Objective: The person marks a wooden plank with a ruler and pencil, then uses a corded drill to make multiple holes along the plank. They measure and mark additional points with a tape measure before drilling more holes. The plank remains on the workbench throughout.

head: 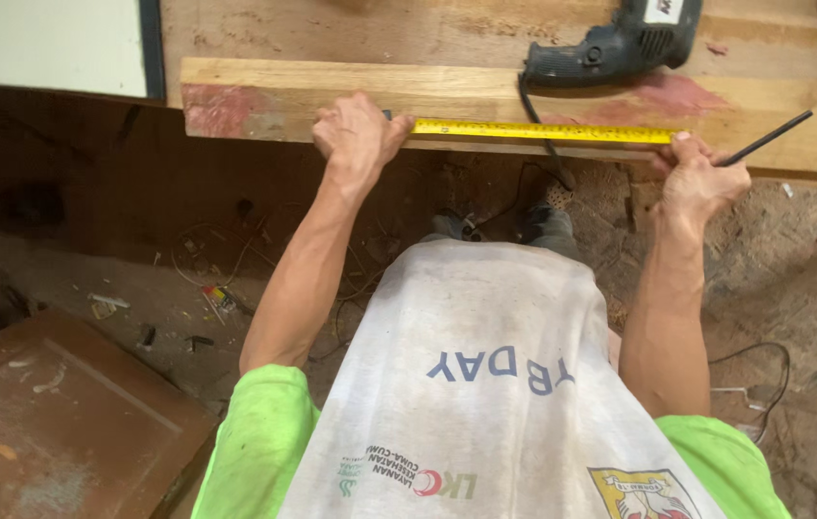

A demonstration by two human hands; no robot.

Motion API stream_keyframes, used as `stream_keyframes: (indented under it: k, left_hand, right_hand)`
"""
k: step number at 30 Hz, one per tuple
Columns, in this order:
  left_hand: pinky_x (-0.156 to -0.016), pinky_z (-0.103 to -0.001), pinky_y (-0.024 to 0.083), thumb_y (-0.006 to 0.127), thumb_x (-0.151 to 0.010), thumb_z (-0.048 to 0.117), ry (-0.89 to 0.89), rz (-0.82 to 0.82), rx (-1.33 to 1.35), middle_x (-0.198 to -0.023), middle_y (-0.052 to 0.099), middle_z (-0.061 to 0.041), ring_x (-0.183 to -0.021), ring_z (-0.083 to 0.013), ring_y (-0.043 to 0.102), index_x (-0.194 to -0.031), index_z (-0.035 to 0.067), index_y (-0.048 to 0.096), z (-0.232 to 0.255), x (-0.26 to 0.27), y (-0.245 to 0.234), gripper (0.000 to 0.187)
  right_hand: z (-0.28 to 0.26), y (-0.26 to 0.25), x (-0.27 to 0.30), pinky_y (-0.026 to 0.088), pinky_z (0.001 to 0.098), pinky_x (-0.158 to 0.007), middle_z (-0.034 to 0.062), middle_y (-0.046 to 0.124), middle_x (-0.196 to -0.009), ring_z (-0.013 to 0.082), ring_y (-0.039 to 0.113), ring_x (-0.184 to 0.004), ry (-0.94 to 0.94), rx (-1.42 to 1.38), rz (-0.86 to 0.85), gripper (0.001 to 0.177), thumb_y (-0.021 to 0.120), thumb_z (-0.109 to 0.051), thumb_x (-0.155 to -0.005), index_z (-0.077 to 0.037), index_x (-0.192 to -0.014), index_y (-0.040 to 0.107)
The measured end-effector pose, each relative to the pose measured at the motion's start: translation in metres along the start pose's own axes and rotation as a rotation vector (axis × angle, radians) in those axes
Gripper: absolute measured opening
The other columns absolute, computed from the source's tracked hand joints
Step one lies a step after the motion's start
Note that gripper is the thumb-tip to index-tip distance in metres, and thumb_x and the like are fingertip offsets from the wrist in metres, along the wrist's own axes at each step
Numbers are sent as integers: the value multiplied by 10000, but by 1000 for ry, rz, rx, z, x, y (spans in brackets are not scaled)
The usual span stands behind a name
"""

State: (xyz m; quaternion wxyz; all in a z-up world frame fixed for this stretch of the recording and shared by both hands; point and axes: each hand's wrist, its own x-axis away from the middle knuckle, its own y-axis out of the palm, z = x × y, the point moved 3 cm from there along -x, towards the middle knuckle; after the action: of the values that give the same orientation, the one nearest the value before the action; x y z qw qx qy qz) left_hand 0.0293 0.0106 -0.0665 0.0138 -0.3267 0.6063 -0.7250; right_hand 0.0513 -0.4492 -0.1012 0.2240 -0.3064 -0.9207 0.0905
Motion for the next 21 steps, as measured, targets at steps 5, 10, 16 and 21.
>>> stream_keyframes:
  k: [5,10,16,21]
  left_hand:
    - [-368,-334,428,660,-834,706,39,-22,-37,-583,573,-90,-684,-265,596,-702,71,661,1,0,0,649]
    - [-501,-450,537,647,-854,720,110,19,-19,-779,679,-183,-828,-366,671,-975,-8,680,3,5,-9,739]
    - [-577,-481,578,688,-830,685,50,-70,34,-848,714,-190,-1023,-439,642,-1141,-30,662,5,11,-18,780]
    - [-508,-472,585,710,-810,652,92,-9,71,-807,715,-193,-976,-466,632,-1168,-53,625,4,14,-20,796]
  right_hand:
    - [-35,19,30,603,284,-688,125,598,-1010,169,646,-849,-630,449,50,290,598,-306,-1116,-21,-1072,624]
    - [-44,113,114,576,260,-538,4,571,-927,90,589,-694,-172,-7,-816,436,298,-494,-1049,-146,-1051,562]
    - [-62,191,140,610,269,-665,86,723,-1006,124,685,-799,-632,330,-1049,163,720,-146,-964,-19,-1064,741]
    - [-47,197,138,568,271,-639,93,764,-851,135,685,-717,-538,405,-957,131,739,-82,-930,-11,-1036,771]
